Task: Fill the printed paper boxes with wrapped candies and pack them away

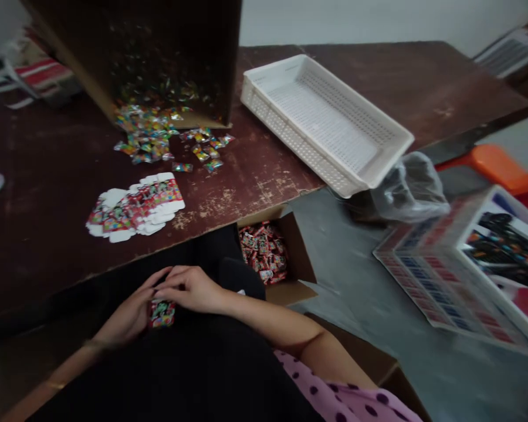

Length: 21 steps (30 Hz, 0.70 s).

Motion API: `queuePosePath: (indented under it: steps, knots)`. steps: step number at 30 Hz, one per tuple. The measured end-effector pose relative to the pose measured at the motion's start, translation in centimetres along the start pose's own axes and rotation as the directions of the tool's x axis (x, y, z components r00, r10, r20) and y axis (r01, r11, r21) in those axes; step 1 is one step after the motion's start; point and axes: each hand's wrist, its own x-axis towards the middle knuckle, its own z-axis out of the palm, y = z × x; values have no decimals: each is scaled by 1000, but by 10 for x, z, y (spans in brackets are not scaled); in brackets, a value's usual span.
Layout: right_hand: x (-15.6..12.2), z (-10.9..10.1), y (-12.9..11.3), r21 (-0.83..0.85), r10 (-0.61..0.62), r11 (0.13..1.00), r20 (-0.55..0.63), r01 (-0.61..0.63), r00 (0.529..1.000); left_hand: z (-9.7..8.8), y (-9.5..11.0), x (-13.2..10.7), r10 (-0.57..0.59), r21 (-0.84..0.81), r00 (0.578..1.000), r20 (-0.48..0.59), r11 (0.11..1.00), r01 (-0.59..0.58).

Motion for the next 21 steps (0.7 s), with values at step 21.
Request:
queuePosePath:
  steps: [21]
  knots:
    - [15,-8,-19,-375,-81,910,262,178,962,-38,8,-8,-21,314,933,359,944,-100]
